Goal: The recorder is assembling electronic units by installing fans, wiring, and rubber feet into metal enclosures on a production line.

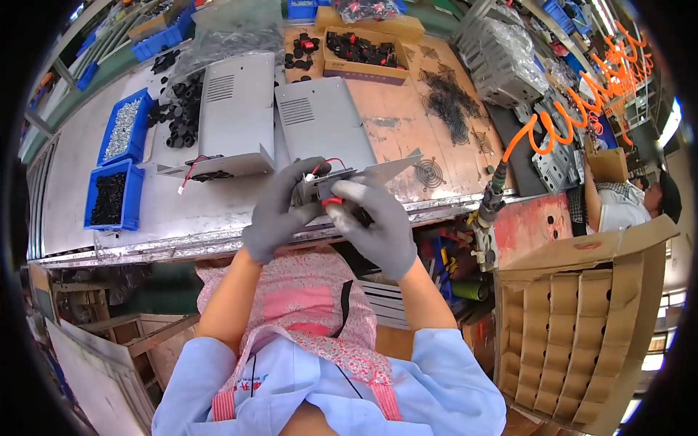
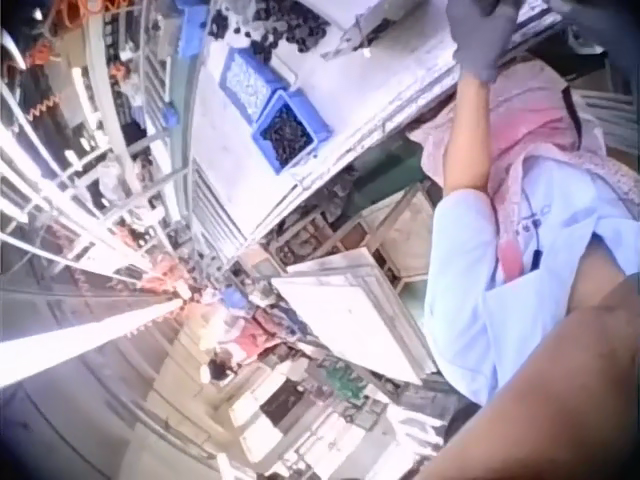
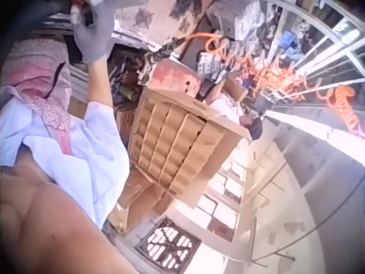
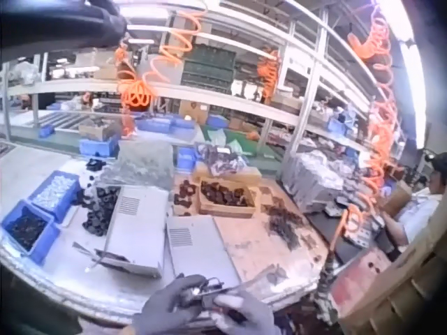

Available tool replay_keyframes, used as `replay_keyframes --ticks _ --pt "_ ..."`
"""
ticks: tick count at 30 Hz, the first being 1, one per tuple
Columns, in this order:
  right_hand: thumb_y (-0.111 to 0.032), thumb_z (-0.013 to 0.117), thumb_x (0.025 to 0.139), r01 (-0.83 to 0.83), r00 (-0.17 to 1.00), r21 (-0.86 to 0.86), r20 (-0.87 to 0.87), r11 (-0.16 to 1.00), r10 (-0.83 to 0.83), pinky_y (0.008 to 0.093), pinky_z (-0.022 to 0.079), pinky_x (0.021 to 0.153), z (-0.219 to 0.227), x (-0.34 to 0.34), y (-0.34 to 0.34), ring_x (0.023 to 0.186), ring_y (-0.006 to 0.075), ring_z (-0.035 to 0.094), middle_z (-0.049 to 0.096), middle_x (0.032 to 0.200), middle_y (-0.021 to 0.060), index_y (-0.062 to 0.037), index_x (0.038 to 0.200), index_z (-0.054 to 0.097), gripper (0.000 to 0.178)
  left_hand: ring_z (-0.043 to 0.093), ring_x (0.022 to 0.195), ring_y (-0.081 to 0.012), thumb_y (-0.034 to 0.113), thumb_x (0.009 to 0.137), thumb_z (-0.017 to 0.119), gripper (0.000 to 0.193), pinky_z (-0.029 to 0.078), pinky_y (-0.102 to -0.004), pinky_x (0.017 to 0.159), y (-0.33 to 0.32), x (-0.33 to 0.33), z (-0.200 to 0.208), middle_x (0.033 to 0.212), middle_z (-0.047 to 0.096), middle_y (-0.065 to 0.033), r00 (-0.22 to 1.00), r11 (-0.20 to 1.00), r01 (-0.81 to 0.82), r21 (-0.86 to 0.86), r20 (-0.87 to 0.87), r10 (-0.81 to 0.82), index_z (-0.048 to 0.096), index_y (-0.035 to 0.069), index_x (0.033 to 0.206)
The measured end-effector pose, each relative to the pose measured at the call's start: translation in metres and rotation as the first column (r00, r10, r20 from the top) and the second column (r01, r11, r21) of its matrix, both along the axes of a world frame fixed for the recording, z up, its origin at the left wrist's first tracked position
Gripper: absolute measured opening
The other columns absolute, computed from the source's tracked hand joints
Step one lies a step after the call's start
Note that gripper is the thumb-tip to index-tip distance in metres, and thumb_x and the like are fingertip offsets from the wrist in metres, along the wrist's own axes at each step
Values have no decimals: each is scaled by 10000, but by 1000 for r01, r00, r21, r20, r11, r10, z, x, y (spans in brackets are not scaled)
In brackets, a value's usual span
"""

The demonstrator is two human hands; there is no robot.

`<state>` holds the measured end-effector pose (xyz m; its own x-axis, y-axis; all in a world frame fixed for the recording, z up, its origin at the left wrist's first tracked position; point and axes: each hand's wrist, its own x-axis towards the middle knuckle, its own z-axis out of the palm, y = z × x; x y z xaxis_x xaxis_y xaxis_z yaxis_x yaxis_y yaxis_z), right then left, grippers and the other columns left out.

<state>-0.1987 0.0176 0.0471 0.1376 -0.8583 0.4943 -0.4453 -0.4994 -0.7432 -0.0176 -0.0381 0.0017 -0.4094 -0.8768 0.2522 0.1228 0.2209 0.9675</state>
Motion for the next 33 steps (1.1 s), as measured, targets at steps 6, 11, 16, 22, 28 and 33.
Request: replay_keyframes --ticks 6,11,16,22,28,33 --pt "-51 718 800 122 986 -53 -105 991 -127 320 513 663 -8 9 -7 831 252 630 626 984 134 -45 1133 596 355 573 1051 -171 83 764 741 557 469 -296 900 6 4 32 1114 610 -100 998 980 28 195 -65 -15 517 -19 1263" --pt "-116 754 766 340 902 -217 -200 915 -383 318 520 641 3 10 -8 882 222 636 582 1074 121 -70 1181 575 454 587 927 -145 191 753 804 555 494 -279 832 8 -9 37 984 609 -71 982 983 -180 26 59 178 554 -18 1202" --pt "-124 768 723 251 933 -110 -236 962 -271 306 514 615 17 16 -22 758 219 629 563 976 100 -79 1145 592 459 552 795 -101 188 789 783 489 506 -248 757 4 -12 27 839 548 -15 975 978 -149 144 -146 170 568 14 1193" --pt "-118 755 728 328 908 -178 -213 928 -362 318 513 599 6 16 -29 730 233 641 579 896 96 -70 1000 621 307 532 722 -87 240 768 791 504 479 -253 660 6 -21 25 792 562 -28 936 941 -307 145 -131 326 589 43 1187" --pt "-103 756 733 383 849 -234 -291 894 -440 321 507 576 7 23 -32 679 218 631 575 911 101 -62 988 627 289 617 907 -120 125 846 705 507 496 -241 776 -5 -16 19 1013 638 -101 948 949 -314 33 66 312 481 -10 1280" --pt "-60 768 742 266 959 -214 -41 940 -281 286 514 626 -2 27 -30 689 158 604 532 1038 102 -56 1110 580 413 613 950 -169 243 858 709 510 506 -281 817 1 -6 15 1075 615 -131 931 957 -206 204 -259 256 521 -2 1264"
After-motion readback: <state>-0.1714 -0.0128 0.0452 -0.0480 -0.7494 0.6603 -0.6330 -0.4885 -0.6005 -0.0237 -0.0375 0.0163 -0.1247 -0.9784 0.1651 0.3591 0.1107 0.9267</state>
